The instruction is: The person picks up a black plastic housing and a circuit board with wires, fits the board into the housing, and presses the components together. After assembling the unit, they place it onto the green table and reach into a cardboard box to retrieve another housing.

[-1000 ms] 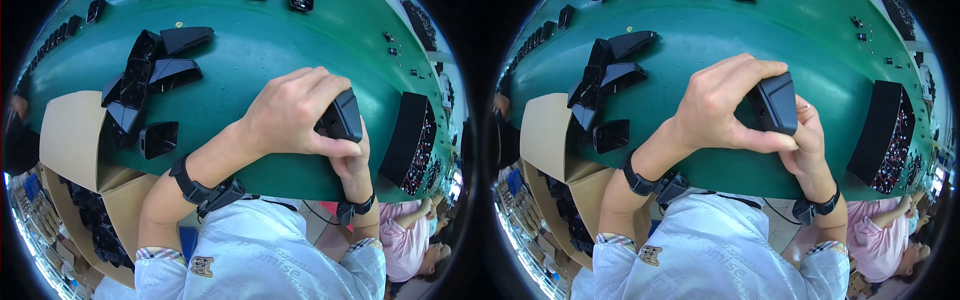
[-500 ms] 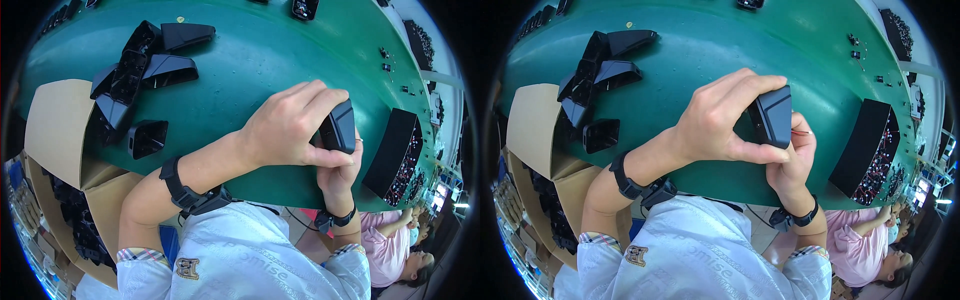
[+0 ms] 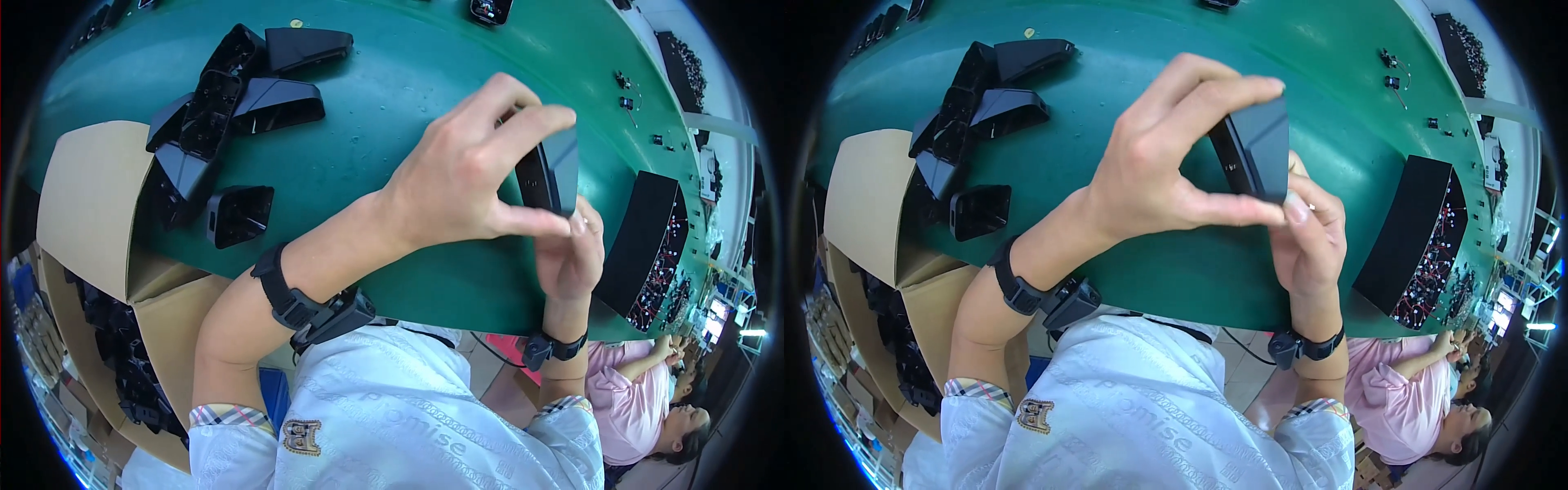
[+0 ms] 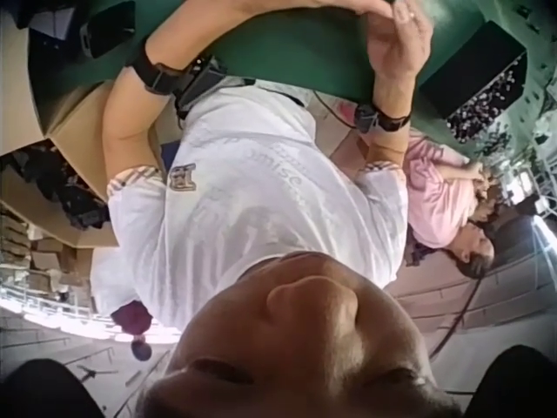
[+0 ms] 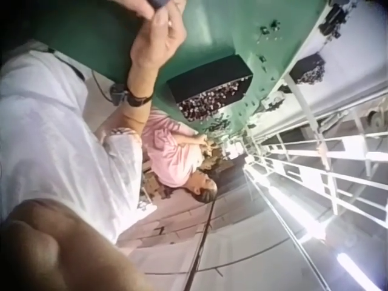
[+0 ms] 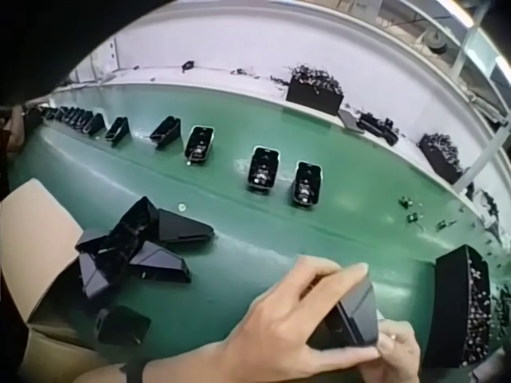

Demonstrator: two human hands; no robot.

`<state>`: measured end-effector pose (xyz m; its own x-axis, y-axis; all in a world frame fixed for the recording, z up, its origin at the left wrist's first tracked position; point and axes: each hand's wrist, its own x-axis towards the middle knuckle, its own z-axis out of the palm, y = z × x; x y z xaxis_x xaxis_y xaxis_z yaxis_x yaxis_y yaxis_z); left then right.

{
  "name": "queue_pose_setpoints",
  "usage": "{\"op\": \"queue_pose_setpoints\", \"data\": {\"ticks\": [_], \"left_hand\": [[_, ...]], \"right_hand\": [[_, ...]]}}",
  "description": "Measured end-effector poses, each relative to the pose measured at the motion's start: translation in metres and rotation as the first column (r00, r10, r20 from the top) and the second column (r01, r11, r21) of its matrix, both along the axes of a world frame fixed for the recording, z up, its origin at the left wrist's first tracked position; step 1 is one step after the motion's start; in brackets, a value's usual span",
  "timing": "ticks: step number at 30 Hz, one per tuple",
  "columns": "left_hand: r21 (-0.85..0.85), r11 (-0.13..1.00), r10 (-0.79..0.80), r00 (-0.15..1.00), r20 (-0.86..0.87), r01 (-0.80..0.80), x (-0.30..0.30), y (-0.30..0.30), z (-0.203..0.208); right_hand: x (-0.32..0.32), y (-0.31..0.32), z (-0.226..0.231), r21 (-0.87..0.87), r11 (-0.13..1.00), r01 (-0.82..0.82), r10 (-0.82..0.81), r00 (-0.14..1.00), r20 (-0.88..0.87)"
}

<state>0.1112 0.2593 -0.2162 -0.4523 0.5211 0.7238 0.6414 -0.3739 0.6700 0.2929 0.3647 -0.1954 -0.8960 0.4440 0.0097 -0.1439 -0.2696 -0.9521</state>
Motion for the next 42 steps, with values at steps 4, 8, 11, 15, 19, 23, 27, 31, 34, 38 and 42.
{"op": "queue_pose_setpoints", "data": {"ticks": [4,8,11,15,19,23,27,31,34,38,42], "left_hand": [[-0.005,0.998,0.055,0.997,-0.053,-0.056,-0.001,0.000,0.000],[-0.096,0.992,0.071,0.994,-0.080,-0.079,0.001,-0.003,0.004],[-0.153,0.981,0.107,0.990,-0.095,-0.120,0.002,-0.006,0.004],[-0.190,0.974,0.104,0.990,-0.098,-0.121,0.003,-0.003,0.001],[-0.171,0.983,0.059,0.995,-0.076,-0.072,0.009,-0.004,0.002],[-0.163,0.987,-0.001,1.000,-0.007,0.000,0.011,-0.004,-0.001],[-0.135,0.991,0.014,1.000,-0.016,-0.016,0.013,0.000,0.000],[-0.134,0.990,0.034,0.999,-0.017,-0.036,0.006,-0.002,0.001],[-0.136,0.991,0.001,1.000,-0.019,-0.004,0.005,-0.002,0.004],[-0.091,0.994,-0.068,0.995,-0.067,0.062,0.006,-0.001,0.004],[-0.152,0.988,-0.025,0.986,-0.164,0.000,0.003,-0.003,0.002]], "right_hand": [[-0.001,0.001,-0.007,-0.204,0.978,-0.044,0.029,0.997,-0.078],[-0.001,0.005,-0.006,-0.210,0.973,-0.093,0.106,0.993,0.049],[-0.015,-0.011,0.007,-0.355,0.934,0.042,-0.004,0.994,0.107],[-0.020,-0.013,0.008,-0.442,0.891,0.102,-0.031,0.986,0.166],[-0.013,-0.012,0.009,-0.339,0.936,0.093,-0.047,0.989,0.142],[-0.012,-0.013,0.007,-0.303,0.951,0.062,-0.026,0.992,0.119],[-0.007,-0.009,0.004,-0.331,0.942,0.049,-0.022,0.996,0.087],[-0.012,-0.009,0.005,-0.272,0.961,0.045,-0.034,0.998,0.046],[-0.005,0.006,-0.007,-0.193,0.979,-0.060,0.062,0.998,0.007],[-0.004,0.006,0.010,0.008,0.999,-0.041,0.041,0.997,0.071],[-0.017,-0.002,0.022,0.020,1.000,-0.024,0.026,0.996,-0.081]]}}
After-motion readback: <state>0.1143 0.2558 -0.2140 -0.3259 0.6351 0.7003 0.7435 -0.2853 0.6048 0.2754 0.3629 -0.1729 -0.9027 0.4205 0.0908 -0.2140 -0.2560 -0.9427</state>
